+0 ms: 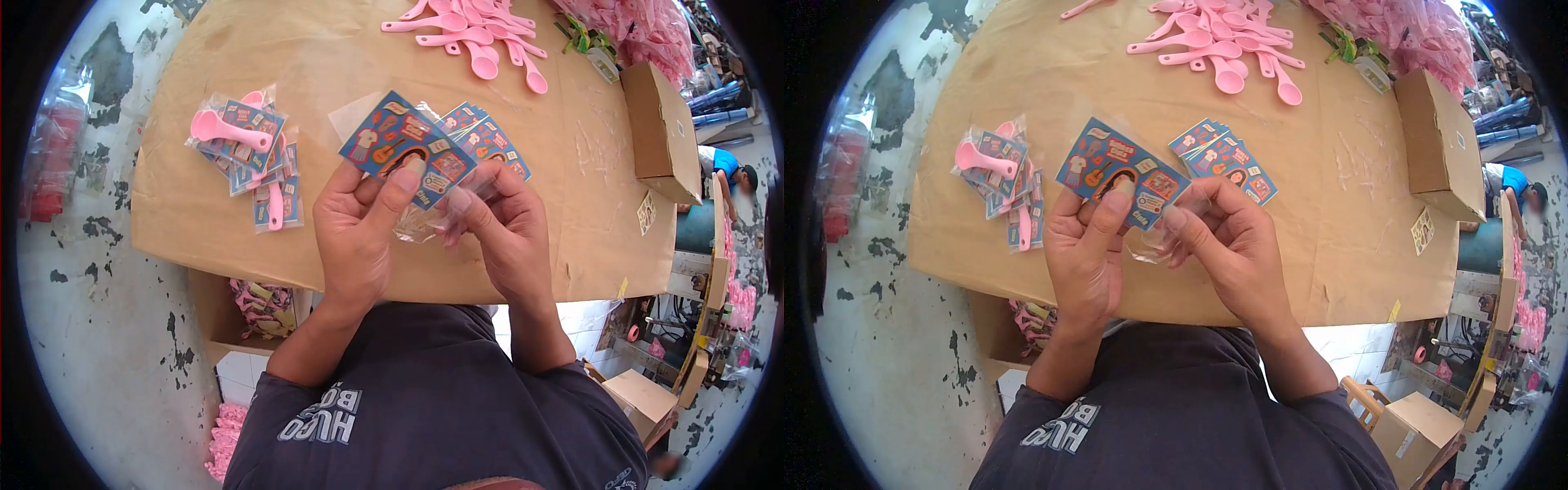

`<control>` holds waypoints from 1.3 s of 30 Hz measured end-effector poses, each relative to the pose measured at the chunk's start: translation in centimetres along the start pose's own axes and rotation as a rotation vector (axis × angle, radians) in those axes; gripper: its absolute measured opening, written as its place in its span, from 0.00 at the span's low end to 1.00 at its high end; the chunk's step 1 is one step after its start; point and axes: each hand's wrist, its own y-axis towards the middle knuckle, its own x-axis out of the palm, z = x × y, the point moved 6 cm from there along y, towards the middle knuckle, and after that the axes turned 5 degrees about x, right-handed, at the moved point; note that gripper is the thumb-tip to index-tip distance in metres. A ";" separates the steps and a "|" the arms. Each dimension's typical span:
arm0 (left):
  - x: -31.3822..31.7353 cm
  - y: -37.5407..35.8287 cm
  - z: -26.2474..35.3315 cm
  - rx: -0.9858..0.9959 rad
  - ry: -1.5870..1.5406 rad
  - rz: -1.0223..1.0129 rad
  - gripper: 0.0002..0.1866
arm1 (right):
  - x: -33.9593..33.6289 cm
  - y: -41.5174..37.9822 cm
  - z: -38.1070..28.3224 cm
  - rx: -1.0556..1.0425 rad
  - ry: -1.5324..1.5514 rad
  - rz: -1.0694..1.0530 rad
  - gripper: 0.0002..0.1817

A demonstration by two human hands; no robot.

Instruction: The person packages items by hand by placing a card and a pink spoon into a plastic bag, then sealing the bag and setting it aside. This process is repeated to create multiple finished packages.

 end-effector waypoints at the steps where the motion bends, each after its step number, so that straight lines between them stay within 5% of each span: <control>1: 0.1 -0.2 0.0 -0.016 0.011 -0.032 0.18 | -0.1 0.0 0.1 -0.060 -0.075 0.021 0.10; 15: 0.9 -1.7 -0.1 0.052 0.137 -0.158 0.18 | 1.4 -1.3 -0.2 -0.194 -0.281 0.186 0.11; 21: 1.8 -2.1 -0.4 -0.100 -0.001 -0.193 0.29 | 0.8 -1.6 0.7 -0.097 0.006 0.043 0.11; 27: 2.1 -0.5 2.8 0.058 -0.182 -0.222 0.39 | 2.1 -1.9 1.6 0.041 -0.047 -0.028 0.07; 32: 1.2 0.2 3.6 0.051 -0.268 -0.165 0.37 | 2.4 -1.7 2.3 0.066 -0.081 0.060 0.10; 39: 1.7 -0.6 1.6 -0.198 -0.419 -0.191 0.27 | 3.7 -1.1 1.7 0.043 -0.105 0.102 0.10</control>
